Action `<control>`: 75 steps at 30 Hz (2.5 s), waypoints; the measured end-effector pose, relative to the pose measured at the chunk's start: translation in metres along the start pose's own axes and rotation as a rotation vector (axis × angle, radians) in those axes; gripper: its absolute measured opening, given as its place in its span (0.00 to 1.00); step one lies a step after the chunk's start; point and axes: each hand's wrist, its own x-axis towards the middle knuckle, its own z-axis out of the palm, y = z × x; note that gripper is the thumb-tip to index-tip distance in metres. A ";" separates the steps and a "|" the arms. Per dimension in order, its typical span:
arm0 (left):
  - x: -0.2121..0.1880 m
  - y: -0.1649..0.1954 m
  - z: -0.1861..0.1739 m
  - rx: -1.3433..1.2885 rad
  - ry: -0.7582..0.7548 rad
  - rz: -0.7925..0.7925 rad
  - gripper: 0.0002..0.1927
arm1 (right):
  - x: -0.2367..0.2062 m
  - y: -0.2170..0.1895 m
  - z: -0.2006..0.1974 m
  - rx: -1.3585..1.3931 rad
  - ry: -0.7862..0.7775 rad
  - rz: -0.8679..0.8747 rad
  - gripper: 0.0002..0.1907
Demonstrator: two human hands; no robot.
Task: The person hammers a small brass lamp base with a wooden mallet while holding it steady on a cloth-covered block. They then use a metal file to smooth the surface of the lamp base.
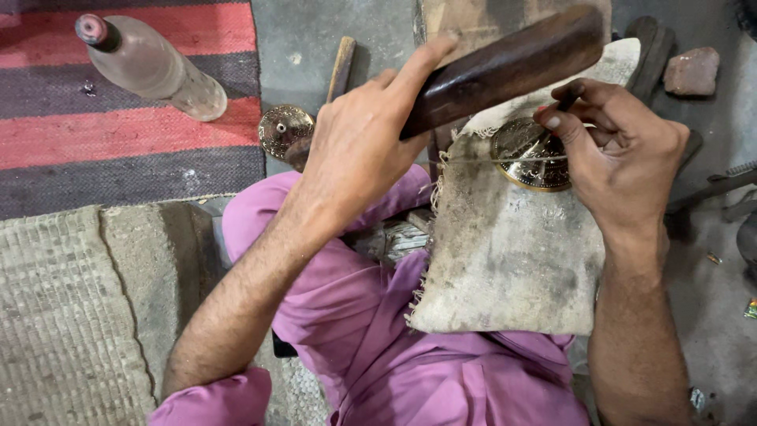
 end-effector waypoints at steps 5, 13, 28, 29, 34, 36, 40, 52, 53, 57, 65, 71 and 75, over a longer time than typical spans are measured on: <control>0.011 0.004 0.004 0.233 -0.011 0.041 0.43 | -0.003 0.002 -0.006 0.003 0.000 0.029 0.05; 0.015 0.008 0.017 0.429 -0.012 0.089 0.44 | -0.002 0.014 -0.017 -0.013 -0.013 0.007 0.06; 0.030 0.033 0.043 0.217 -0.004 0.068 0.45 | -0.005 0.037 -0.048 0.015 -0.030 0.000 0.08; 0.031 0.035 0.046 0.253 -0.009 0.077 0.45 | -0.006 0.039 -0.051 0.005 -0.031 0.014 0.08; 0.037 0.043 0.056 0.244 0.006 0.068 0.45 | -0.011 0.062 -0.061 0.014 -0.027 -0.044 0.08; 0.039 0.046 0.060 0.369 -0.003 0.093 0.46 | -0.013 0.071 -0.067 -0.033 -0.058 0.010 0.07; 0.044 0.055 0.067 0.278 -0.023 0.049 0.46 | -0.013 0.086 -0.075 -0.017 -0.058 -0.028 0.10; 0.060 0.093 0.083 0.514 -0.067 0.050 0.44 | -0.017 0.119 -0.111 0.028 -0.108 -0.104 0.10; 0.062 0.095 0.085 0.429 -0.044 0.054 0.44 | -0.017 0.123 -0.114 0.037 -0.116 -0.083 0.10; 0.067 0.103 0.097 0.435 -0.006 0.070 0.43 | -0.019 0.143 -0.124 0.079 -0.158 -0.025 0.10; 0.080 0.122 0.113 0.473 -0.002 0.083 0.42 | -0.020 0.175 -0.141 0.254 -0.203 -0.049 0.09; 0.095 0.139 0.126 0.492 -0.026 0.054 0.42 | -0.014 0.200 -0.152 0.312 -0.249 -0.043 0.10; 0.105 0.147 0.132 0.516 -0.040 0.051 0.42 | -0.011 0.214 -0.157 0.397 -0.265 -0.077 0.09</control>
